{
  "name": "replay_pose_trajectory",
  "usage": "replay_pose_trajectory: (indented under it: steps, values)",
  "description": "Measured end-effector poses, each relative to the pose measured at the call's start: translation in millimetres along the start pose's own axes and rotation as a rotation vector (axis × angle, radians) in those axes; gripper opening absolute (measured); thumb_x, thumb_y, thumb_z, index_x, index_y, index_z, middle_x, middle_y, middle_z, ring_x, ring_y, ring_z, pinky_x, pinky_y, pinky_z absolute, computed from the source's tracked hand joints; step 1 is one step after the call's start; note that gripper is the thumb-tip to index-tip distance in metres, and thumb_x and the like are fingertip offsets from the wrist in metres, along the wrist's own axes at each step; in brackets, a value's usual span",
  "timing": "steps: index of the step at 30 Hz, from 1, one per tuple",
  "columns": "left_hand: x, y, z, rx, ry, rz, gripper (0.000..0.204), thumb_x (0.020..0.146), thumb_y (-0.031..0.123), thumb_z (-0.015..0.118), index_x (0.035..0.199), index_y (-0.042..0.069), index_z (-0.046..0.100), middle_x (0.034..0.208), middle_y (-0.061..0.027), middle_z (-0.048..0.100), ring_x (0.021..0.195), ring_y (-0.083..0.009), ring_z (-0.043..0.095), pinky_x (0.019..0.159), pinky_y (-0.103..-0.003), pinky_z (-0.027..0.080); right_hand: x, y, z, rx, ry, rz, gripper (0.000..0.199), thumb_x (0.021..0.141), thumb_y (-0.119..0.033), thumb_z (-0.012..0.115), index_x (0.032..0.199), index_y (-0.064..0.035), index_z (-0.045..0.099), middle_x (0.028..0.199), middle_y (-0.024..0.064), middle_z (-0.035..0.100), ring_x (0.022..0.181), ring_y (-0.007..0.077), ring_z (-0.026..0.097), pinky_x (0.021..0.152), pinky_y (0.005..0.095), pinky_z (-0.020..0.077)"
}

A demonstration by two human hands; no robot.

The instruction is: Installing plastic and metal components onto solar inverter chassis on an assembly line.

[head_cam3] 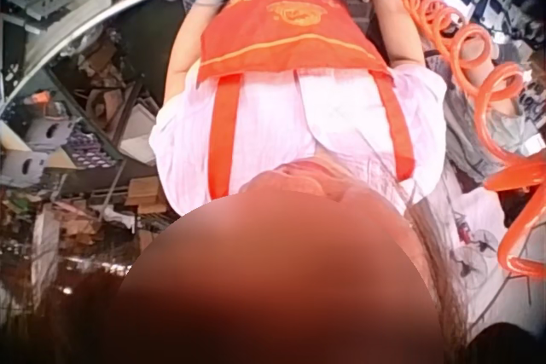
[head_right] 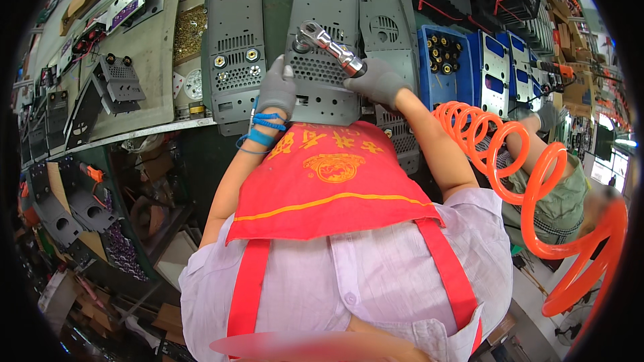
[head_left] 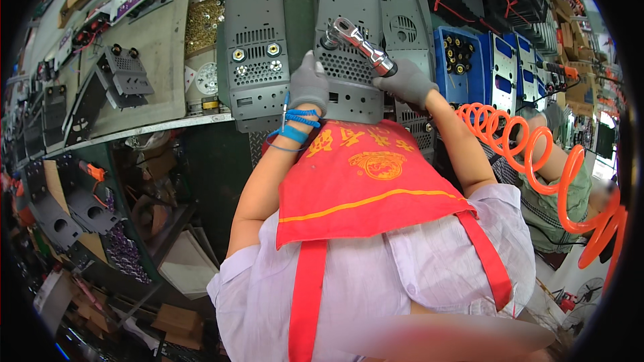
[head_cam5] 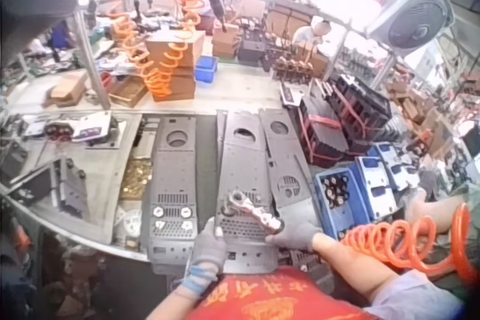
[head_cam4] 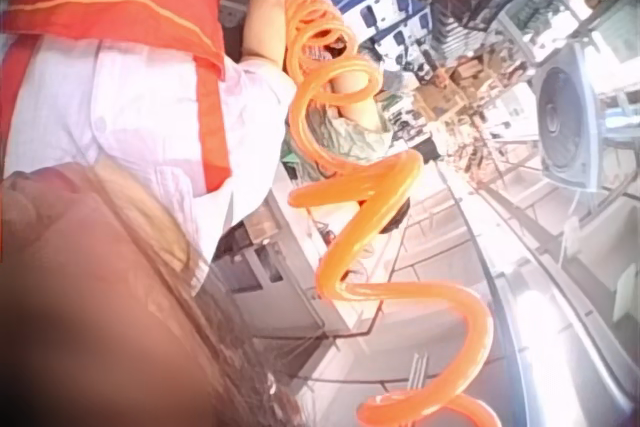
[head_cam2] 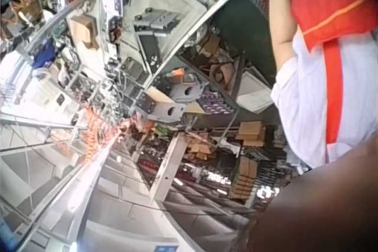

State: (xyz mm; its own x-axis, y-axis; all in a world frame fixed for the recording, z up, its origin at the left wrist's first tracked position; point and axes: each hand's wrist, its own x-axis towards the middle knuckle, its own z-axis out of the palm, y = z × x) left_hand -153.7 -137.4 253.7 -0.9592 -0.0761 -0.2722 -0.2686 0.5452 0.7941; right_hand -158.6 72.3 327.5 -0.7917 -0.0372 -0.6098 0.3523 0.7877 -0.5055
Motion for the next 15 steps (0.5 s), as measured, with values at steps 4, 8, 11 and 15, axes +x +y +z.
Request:
replay_pose_trajectory:
  steps: [4,8,11,15]
  values:
    - [2.3,-6.7,-46.5,-0.087,0.034,0.146,0.04,0.097,0.028,0.052,0.13,0.005,0.054,0.08,-0.0126,0.064,0.055,-0.0193,0.058,0.053,-0.034,0.048,-16.4,-8.3,-18.0,0.212,-0.063,-0.021,0.029,0.074,-0.026,0.072,0.084,-0.0031,0.058,0.064,0.0024,0.056,0.051,0.0115,0.052,0.048,0.0292,0.0426]
    - [-8.2,-43.1,-98.6,-0.318,0.102,-0.046,0.038,0.098,0.025,0.049,0.132,0.009,0.053,0.075,-0.0032,0.058,0.048,-0.0061,0.045,0.039,-0.023,0.038,-23.0,8.0,-20.2,0.459,-0.006,-0.069,0.025,0.075,-0.022,0.071,0.082,-0.0046,0.055,0.06,0.0017,0.052,0.044,0.0092,0.047,0.041,0.0243,0.0377]
    - [-8.6,-89.8,-133.1,-0.232,0.174,-0.044,0.04,0.098,0.02,0.047,0.138,0.011,0.048,0.072,-0.0049,0.059,0.045,-0.007,0.046,0.041,-0.026,0.04,-17.2,33.1,-12.2,0.472,0.05,0.065,0.025,0.076,-0.023,0.071,0.077,-0.0055,0.054,0.059,0.0019,0.051,0.044,0.0106,0.049,0.042,0.0255,0.0387]
    - [-13.6,-155.7,-127.8,-0.219,0.187,-0.107,0.04,0.1,0.024,0.046,0.137,0.012,0.049,0.068,-0.0034,0.056,0.043,-0.007,0.045,0.04,-0.026,0.039,-7.3,58.5,-0.9,0.455,0.133,0.201,0.025,0.076,-0.024,0.071,0.077,-0.0053,0.054,0.06,0.0025,0.052,0.044,0.0119,0.05,0.042,0.0272,0.0401]
